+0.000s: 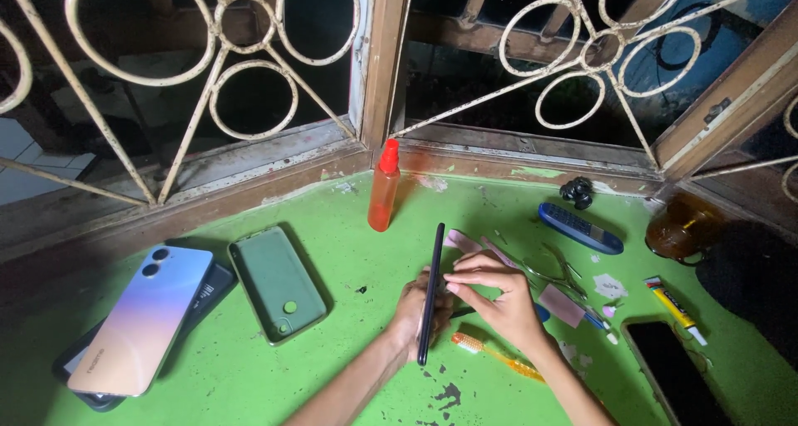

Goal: Cleaning adhesive residue from the back cover of a purple smartphone using a scraper tool and cleaning liquid.

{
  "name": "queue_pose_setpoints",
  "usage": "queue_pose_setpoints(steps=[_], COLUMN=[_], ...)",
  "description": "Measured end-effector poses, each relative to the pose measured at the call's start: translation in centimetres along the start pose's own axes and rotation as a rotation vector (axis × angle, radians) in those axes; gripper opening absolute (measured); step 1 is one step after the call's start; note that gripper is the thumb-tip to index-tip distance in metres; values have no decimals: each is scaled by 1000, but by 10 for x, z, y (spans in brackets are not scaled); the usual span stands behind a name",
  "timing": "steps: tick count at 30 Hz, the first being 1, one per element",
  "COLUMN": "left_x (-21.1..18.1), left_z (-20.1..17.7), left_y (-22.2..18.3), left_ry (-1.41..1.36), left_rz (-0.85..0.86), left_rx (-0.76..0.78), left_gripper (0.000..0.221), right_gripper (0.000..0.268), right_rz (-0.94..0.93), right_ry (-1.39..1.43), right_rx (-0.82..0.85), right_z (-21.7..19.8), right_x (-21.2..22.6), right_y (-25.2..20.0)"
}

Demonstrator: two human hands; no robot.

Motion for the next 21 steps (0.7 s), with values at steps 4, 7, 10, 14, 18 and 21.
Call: queue_pose_setpoints(steps=[4, 7, 10, 14, 18, 21], left_x=[9, 9, 6, 9, 7, 3], left_z=[-12, -13, -10, -14, -13, -12], left_y=[10, 14, 10, 12, 13, 12], left_ry=[-15, -20, -74, -38, -21, -68], left_rz=[-52, -32, 2, -1, 29, 35], left_rx=[-53, -15, -1, -51, -23, -31], left_gripper=[18, 20, 24, 24, 31, 33], right_gripper=[22, 19, 19, 20, 22, 26], right_rz=[51, 144, 344, 451, 255, 319], right_ry=[51, 170, 146, -203, -431, -397], right_rx=[-21, -155, -287, 33, 230, 263], right_z=[-3, -13, -24, -3, 22, 18], right_x=[-3, -14, -40, -83, -103, -98], right_y=[0, -3, -14, -48, -65, -64])
Point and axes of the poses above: each hand's wrist, its own y-axis towards the middle knuckle, its own z-axis out of the palm, x = y × z, the point moved 7 cm from there along y, towards the middle knuckle, and after that the axes turned 13 degrees about -z, right-handed, at the moved point
